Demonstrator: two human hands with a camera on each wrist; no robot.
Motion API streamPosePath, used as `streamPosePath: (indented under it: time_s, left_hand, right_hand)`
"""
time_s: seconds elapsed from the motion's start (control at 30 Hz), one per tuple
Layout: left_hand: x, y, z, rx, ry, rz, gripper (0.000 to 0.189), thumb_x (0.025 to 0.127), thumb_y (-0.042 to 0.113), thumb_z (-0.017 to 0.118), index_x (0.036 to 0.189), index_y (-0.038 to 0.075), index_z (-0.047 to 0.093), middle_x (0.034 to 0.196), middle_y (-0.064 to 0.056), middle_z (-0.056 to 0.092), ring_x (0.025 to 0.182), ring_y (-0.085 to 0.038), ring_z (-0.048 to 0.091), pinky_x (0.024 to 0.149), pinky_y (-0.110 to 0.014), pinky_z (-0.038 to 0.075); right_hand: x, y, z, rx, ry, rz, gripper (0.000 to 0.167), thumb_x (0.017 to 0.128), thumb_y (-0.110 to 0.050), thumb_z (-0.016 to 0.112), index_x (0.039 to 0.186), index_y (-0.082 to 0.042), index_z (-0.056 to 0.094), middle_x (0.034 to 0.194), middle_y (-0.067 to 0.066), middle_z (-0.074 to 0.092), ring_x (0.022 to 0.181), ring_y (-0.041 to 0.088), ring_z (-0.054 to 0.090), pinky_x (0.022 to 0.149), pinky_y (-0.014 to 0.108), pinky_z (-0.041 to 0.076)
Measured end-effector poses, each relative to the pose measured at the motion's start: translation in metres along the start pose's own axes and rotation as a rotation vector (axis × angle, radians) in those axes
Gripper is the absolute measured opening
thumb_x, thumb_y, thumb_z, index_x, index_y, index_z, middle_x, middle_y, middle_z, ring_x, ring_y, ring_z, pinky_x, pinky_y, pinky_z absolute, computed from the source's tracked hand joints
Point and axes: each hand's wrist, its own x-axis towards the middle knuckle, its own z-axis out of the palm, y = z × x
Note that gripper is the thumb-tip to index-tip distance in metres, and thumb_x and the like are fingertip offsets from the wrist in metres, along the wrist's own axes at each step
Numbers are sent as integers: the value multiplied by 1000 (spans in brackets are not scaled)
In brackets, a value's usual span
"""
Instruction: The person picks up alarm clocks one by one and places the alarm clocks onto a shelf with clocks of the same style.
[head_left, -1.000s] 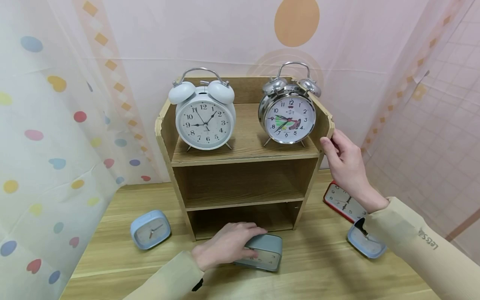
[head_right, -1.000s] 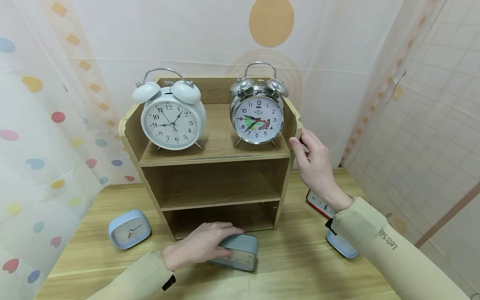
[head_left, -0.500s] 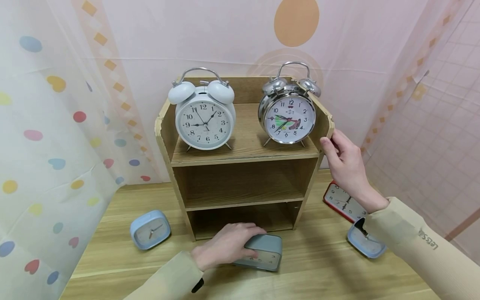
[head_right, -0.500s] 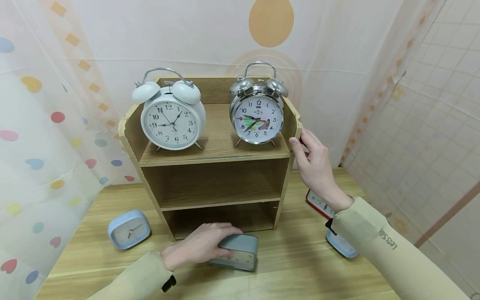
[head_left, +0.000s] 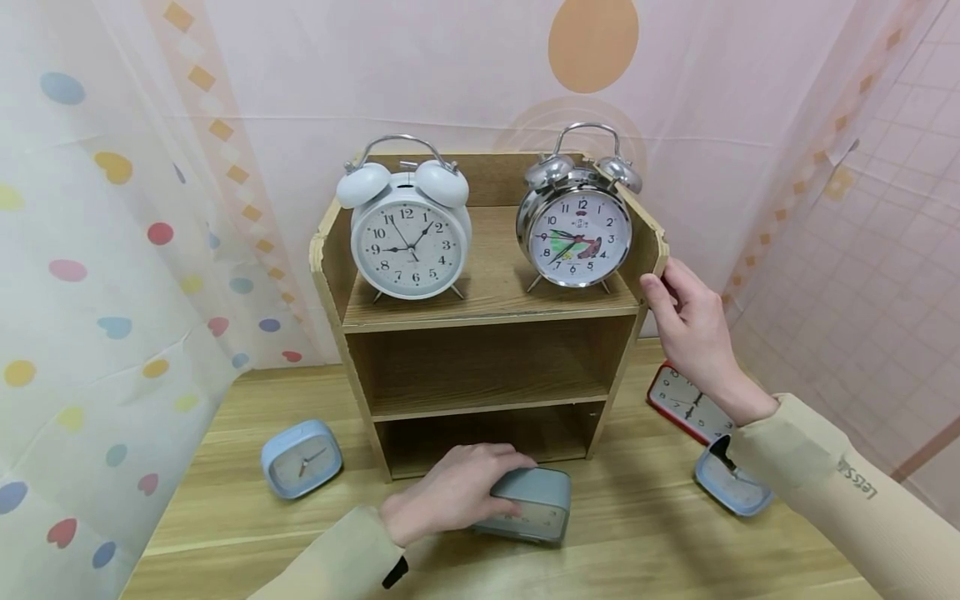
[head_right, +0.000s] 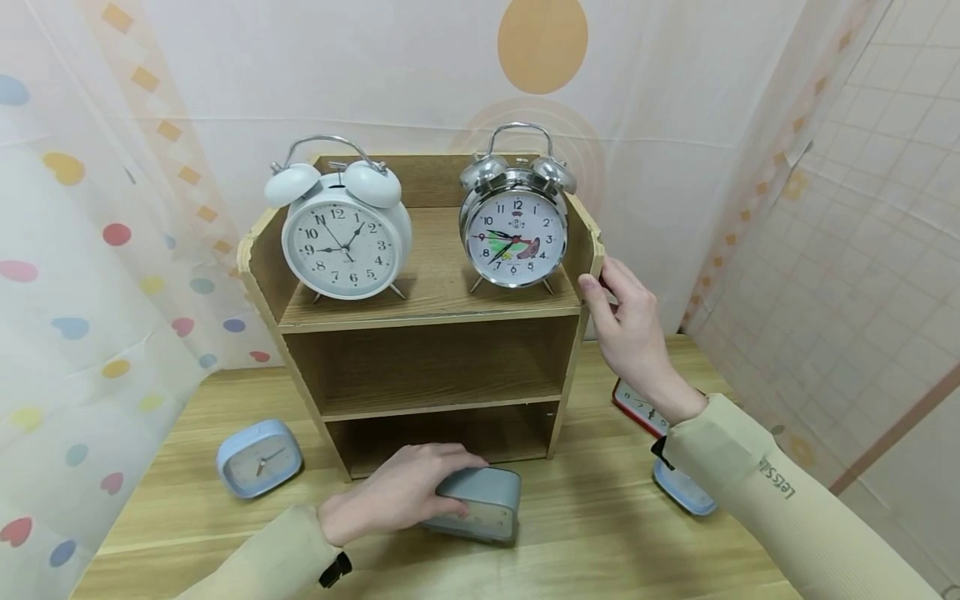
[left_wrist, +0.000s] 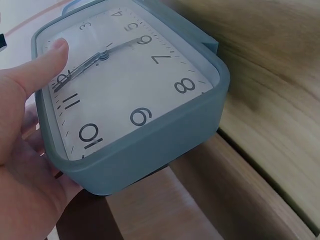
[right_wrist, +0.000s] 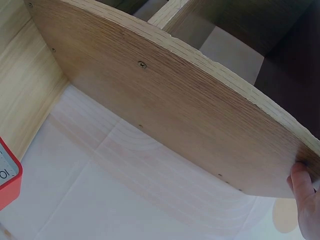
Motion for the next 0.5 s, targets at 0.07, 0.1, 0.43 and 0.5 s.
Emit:
streamPosePath:
  time_s: [0.07, 0.1, 0.43, 0.5]
  left_hand:
    - [-1, 0, -2, -2, 1, -2, 51, 87, 36, 87, 133, 20, 71, 119, 6, 75, 96, -3, 68, 79, -19, 56]
    - [-1, 0, -3, -2, 1, -1, 51, 87, 35, 87, 133, 20, 71, 119, 6, 75, 96, -3, 68, 79, -19, 56]
    - [-9, 3, -13, 26, 37, 33, 52, 86, 34, 87, 132, 19, 71, 116, 6, 75, 94, -4, 69, 77, -20, 57]
    - [-11, 4, -15, 36, 50, 41, 52, 85, 34, 88, 132, 19, 71, 115, 6, 76, 95, -4, 70, 77, -20, 57]
  right_hand:
    - [0, -1, 0, 4, 1, 4, 23, 109, -17, 56, 102, 2, 67, 83, -3, 46, 71, 4, 42, 63, 17, 32]
    - [0, -1, 0, 5, 1, 4, 23, 109, -17, 56, 102, 2, 67, 84, -3, 46, 71, 4, 42, 63, 17, 32]
    - [-1, 0, -1, -2, -15, 7, 28, 111, -21, 54, 108, 3, 68, 87, -3, 48, 74, 4, 44, 63, 17, 34]
    - [-1, 1, -1, -1, -17, 6, 28, 111, -21, 54, 109, 3, 68, 88, -3, 49, 75, 4, 44, 64, 16, 34]
